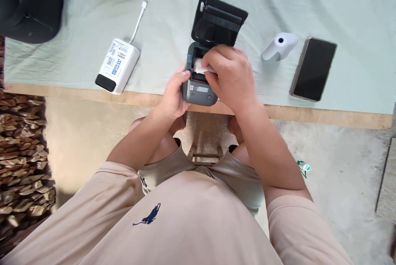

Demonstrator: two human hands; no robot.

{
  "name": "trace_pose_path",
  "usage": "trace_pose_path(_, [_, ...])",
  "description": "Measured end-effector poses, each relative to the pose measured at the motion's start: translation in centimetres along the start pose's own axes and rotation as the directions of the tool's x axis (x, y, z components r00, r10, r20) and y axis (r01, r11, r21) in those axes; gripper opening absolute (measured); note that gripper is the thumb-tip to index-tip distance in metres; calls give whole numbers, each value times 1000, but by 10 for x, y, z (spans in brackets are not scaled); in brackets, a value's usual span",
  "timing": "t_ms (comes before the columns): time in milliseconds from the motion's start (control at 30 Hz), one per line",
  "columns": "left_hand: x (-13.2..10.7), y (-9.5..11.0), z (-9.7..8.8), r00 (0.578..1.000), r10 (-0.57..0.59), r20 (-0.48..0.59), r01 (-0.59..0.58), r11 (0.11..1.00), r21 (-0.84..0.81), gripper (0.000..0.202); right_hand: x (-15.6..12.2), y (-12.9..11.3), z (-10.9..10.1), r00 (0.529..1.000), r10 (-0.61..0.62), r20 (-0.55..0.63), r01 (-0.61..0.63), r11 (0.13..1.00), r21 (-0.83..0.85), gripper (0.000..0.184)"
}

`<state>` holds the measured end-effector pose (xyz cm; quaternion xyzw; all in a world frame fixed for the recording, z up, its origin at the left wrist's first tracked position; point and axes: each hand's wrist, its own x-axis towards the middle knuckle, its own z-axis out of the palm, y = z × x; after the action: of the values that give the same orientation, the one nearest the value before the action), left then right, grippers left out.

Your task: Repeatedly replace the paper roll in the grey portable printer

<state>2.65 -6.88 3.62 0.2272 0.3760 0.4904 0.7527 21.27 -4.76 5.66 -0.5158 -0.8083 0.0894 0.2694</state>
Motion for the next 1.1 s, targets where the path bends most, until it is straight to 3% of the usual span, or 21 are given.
trace_pose_path(167, [1,2,2,993,-90,-75,86,995,-59,17,-2,-3,6,987,-39,-155,32,998,-52,18])
trace_pose_path(300, [2,5,2,982,-133,-131,121,988,-98,28,-4,-9,9,984,-76,-164,79,997,16,32])
trace_pose_path(367, [2,6,2,986,-114,-124,104,991,-89,30,-6,-11,11,976,-132,-172,140,989,38,35])
trace_pose_path(533, [-1,8,1,998,-49,-26,47,995,-83,13,-9,-15,13,949,-209,-237,242,963,121,38])
trace_pose_path(667, [-2,7,-1,999,-43,-22,43,999,-26,22,-8,-11,15,937,-137,-321,201,964,176,56])
trace_pose_path(767, [-2,4,-4,999,-43,-25,43,999,20,32,-5,1,21,899,-26,-437,130,969,209,66])
trace_pose_path(867, [-2,4,-4,1000,-13,-7,13,999,43,33,0,19,26,833,93,-546,93,948,303,57])
trace_pose_path(933, [-2,4,-3,1000,-7,8,6,999,49,33,3,32,28,812,133,-568,141,900,412,48])
trace_pose_path(1100, [-3,6,0,998,-39,47,36,997,71,40,8,63,28,899,124,-421,165,794,585,56])
